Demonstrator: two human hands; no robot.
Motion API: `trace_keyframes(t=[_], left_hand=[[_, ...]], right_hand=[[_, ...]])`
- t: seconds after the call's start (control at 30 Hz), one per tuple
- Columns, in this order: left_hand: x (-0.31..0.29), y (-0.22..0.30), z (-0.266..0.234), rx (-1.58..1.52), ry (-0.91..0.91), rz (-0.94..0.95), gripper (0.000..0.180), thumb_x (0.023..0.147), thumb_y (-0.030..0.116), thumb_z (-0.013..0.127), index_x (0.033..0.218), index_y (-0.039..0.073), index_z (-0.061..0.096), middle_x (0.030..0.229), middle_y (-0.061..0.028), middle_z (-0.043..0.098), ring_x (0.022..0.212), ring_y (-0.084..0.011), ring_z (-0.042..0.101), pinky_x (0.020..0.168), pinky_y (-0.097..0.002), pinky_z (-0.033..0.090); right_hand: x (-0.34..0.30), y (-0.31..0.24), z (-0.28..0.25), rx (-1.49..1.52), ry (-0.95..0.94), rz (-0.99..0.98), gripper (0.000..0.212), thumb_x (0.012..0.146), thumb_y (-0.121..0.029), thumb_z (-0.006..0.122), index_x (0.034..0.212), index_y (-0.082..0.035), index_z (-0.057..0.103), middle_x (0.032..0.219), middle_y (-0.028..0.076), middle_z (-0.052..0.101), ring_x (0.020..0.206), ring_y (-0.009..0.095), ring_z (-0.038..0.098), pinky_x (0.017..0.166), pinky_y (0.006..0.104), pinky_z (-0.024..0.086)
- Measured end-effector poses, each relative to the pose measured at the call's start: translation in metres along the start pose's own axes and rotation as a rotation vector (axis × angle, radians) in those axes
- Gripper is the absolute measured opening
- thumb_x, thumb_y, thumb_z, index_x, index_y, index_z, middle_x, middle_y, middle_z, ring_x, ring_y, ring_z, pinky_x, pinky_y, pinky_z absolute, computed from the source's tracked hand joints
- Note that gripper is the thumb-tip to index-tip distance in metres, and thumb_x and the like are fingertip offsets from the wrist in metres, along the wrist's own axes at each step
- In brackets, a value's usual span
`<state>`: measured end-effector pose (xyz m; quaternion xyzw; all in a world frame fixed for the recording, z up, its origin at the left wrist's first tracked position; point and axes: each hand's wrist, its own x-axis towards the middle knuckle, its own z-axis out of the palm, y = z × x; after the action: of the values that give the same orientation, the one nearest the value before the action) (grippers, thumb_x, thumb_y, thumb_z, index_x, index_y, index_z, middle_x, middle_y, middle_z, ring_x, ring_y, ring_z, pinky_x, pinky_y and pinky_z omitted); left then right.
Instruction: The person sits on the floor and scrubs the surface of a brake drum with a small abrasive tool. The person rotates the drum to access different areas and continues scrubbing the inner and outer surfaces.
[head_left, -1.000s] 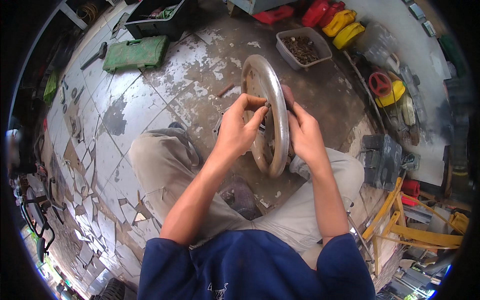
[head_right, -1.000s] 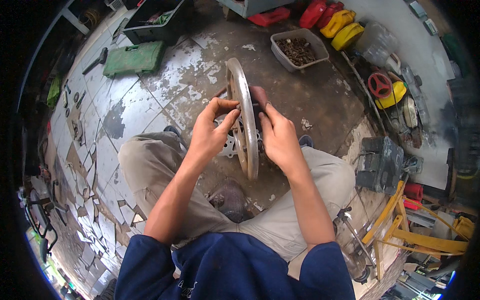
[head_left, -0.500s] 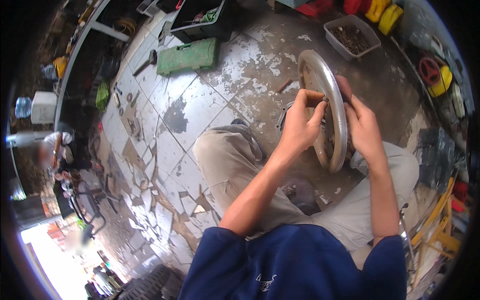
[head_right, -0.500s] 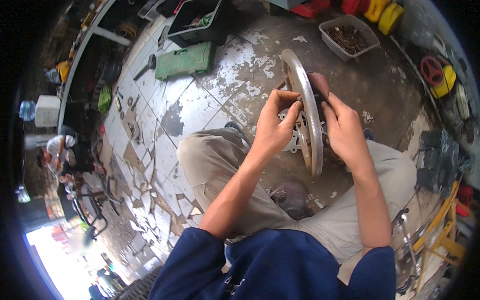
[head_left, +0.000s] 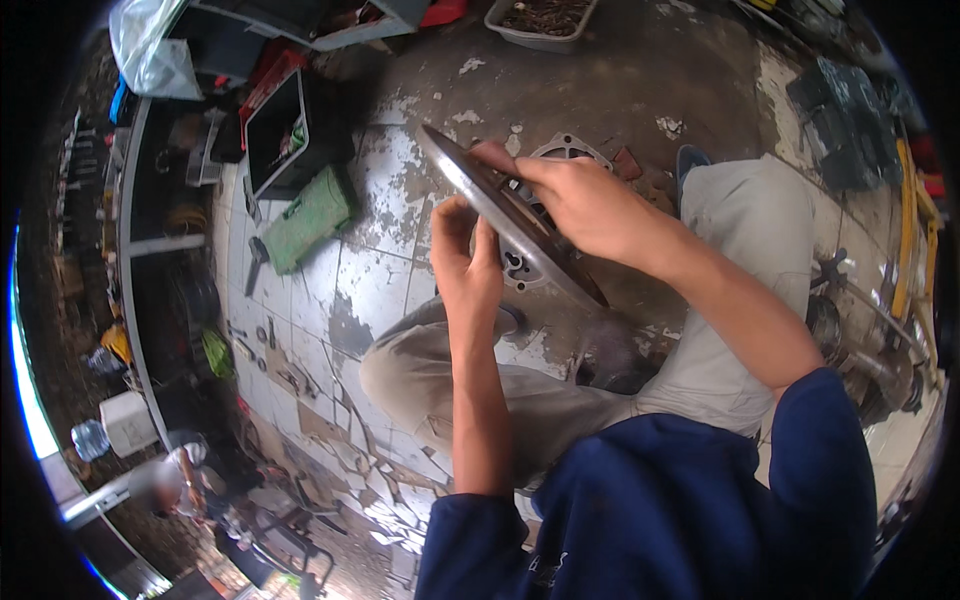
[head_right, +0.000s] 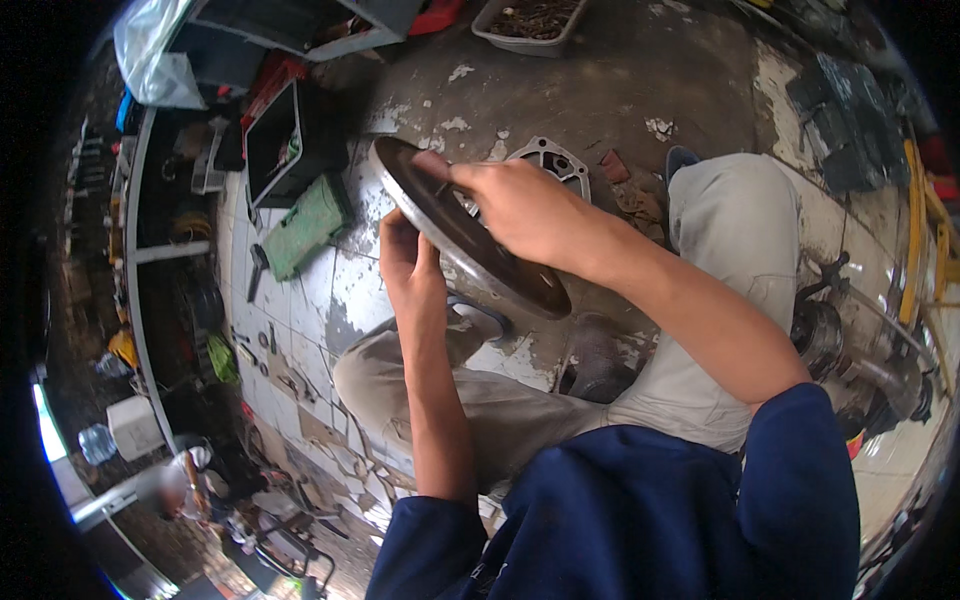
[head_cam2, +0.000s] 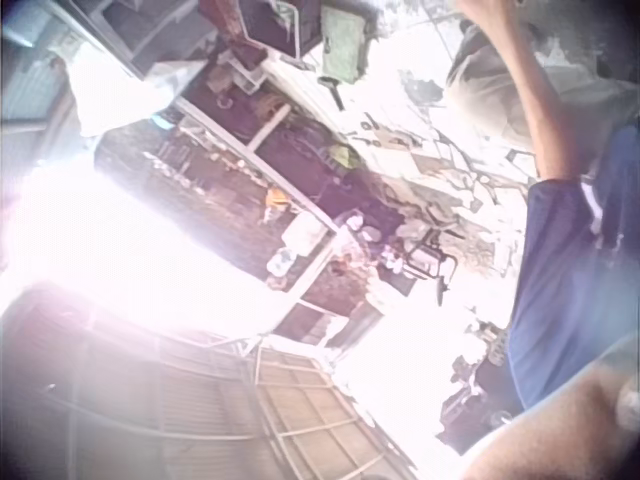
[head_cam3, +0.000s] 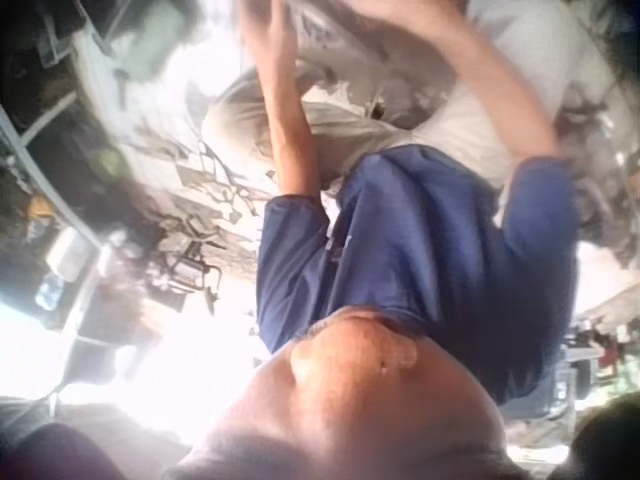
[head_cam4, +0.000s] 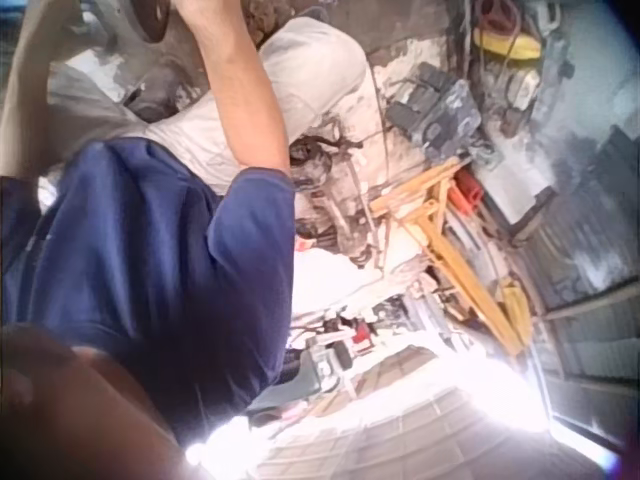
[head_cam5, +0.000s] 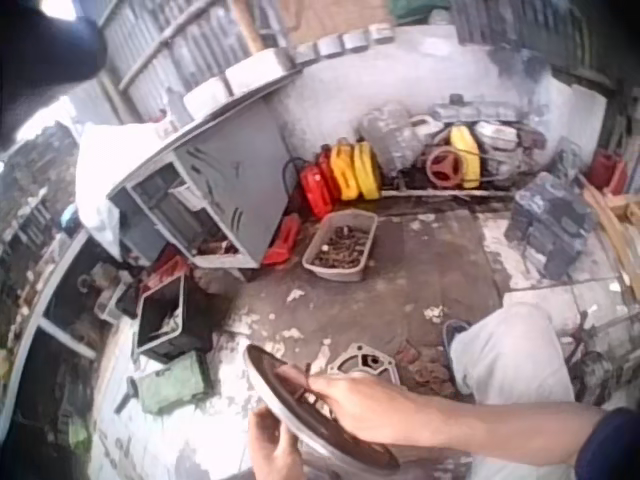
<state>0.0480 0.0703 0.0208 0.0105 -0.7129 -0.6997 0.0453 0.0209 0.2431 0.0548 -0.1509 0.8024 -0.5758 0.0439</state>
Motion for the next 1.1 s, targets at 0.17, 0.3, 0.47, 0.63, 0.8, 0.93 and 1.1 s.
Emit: trace_keyframes(t=[0.17,0.3,0.47,0.63,0.8,0.93,1.1], left_hand=[[-0.002,-0.005,-0.004,0.013,0.007,0.030,0.023,0.099,0.000,0.054,0.121,-0.002,0.051,0.110,-0.0067,0.060,0.101,-0.0127,0.058,0.088,-0.0246,0.046],[-0.002,-0.002,-0.006,0.127,0.014,0.066,0.026,0.095,-0.002,0.054,0.121,-0.003,0.052,0.110,-0.0096,0.062,0.101,-0.0158,0.060,0.092,-0.0272,0.045],[0.001,-0.006,-0.007,0.241,0.017,0.147,0.024,0.093,0.000,0.057,0.117,-0.003,0.055,0.103,-0.0103,0.064,0.096,-0.0170,0.059,0.091,-0.0292,0.044],[-0.001,0.002,-0.008,0.363,0.046,0.187,0.021,0.092,0.002,0.059,0.112,-0.003,0.055,0.102,-0.0108,0.062,0.095,-0.0170,0.056,0.090,-0.0289,0.043],[-0.004,-0.018,-0.020,0.265,0.082,0.148,0.040,0.092,0.000,0.056,0.132,-0.005,0.049,0.119,-0.0150,0.061,0.115,-0.0222,0.057,0.101,-0.0327,0.042],[-0.002,-0.025,-0.022,0.183,0.082,0.147,0.035,0.090,0.001,0.055,0.125,-0.003,0.054,0.113,-0.0122,0.064,0.106,-0.0201,0.059,0.097,-0.0305,0.043],[0.003,-0.013,-0.013,0.374,0.066,0.213,0.014,0.093,0.000,0.057,0.107,-0.001,0.056,0.095,-0.0088,0.062,0.091,-0.0173,0.056,0.087,-0.0285,0.044]], right_hand=[[-0.003,0.004,-0.001,-0.010,0.064,-0.133,0.020,0.089,-0.003,0.052,0.105,0.004,0.063,0.090,0.028,0.067,0.085,0.044,0.066,0.073,0.0479,0.053],[-0.001,-0.003,-0.005,-0.016,0.015,-0.123,0.037,0.092,-0.004,0.051,0.128,-0.006,0.060,0.094,0.028,0.067,0.087,0.044,0.066,0.073,0.0470,0.052],[0.000,0.007,-0.006,-0.069,-0.057,-0.121,0.045,0.097,-0.006,0.049,0.141,-0.015,0.052,0.097,0.026,0.065,0.089,0.045,0.062,0.073,0.0463,0.049],[0.001,0.004,-0.003,-0.055,-0.070,-0.111,0.043,0.097,-0.004,0.049,0.139,-0.013,0.053,0.098,0.025,0.066,0.090,0.043,0.065,0.074,0.0460,0.050],[0.002,-0.001,-0.001,-0.082,-0.032,-0.148,0.028,0.094,-0.003,0.053,0.121,-0.001,0.060,0.102,0.025,0.067,0.095,0.042,0.066,0.077,0.0451,0.053],[0.001,0.002,0.004,-0.058,-0.037,-0.195,0.030,0.093,-0.004,0.054,0.122,-0.002,0.061,0.101,0.025,0.066,0.095,0.043,0.065,0.077,0.0469,0.052],[0.001,-0.001,-0.002,-0.082,0.107,-0.188,0.032,0.095,-0.005,0.050,0.126,-0.004,0.060,0.096,0.028,0.064,0.093,0.046,0.062,0.076,0.0478,0.050]])
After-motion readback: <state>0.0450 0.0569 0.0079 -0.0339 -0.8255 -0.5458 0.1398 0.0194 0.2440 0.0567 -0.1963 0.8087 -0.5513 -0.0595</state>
